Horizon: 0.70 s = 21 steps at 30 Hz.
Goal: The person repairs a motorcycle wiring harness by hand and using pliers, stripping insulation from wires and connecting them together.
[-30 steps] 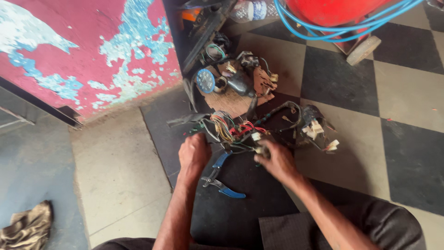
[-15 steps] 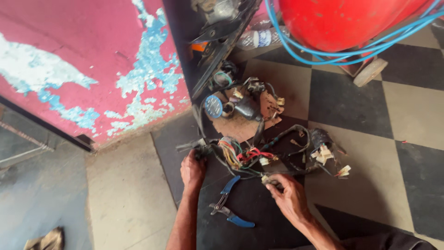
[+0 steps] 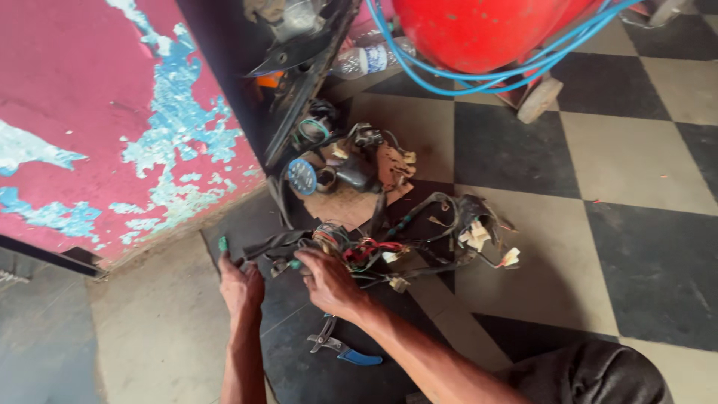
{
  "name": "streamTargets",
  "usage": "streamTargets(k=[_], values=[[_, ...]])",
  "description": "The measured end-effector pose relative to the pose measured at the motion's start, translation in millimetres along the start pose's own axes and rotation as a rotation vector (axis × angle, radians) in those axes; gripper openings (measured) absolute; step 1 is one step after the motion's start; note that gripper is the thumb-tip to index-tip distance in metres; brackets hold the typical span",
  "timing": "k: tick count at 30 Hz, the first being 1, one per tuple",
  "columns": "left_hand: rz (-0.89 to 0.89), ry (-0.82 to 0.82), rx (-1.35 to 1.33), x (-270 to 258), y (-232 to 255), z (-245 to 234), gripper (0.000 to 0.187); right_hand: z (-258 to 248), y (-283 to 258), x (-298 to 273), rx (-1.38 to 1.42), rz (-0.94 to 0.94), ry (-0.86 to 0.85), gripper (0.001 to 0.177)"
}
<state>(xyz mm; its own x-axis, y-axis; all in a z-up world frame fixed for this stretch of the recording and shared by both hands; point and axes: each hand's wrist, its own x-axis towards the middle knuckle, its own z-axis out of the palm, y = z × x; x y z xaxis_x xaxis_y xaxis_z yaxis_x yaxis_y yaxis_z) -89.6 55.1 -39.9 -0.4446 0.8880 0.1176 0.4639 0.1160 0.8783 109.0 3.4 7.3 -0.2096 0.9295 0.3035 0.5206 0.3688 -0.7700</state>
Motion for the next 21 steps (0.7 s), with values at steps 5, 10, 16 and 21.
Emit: streamTargets(k=[5, 10, 16, 21], values=[[0.486, 0.177, 0.186, -19.4, 65.9, -17.4, 0.041, -5.9, 5.1, -7.4, 0.014, -0.009, -0.135, 0.043], [0.425, -0.063, 0.036, -49.3, 127.6, -18.4, 0.034, -50.1, 4.1, -50.9, 0.380, 0.149, -0.044, 0.026], [0.810, -0.264, 0.012, -110.6, 149.4, 12.6, 0.038, -181.5, 46.9, -98.9, 0.156, 0.119, 0.515, 0.020], [0.492, -0.648, 0.128, -192.8, 151.9, 14.2, 0.036, -281.3, 114.8, -123.6, 0.096, 0.511, 0.597, 0.025]])
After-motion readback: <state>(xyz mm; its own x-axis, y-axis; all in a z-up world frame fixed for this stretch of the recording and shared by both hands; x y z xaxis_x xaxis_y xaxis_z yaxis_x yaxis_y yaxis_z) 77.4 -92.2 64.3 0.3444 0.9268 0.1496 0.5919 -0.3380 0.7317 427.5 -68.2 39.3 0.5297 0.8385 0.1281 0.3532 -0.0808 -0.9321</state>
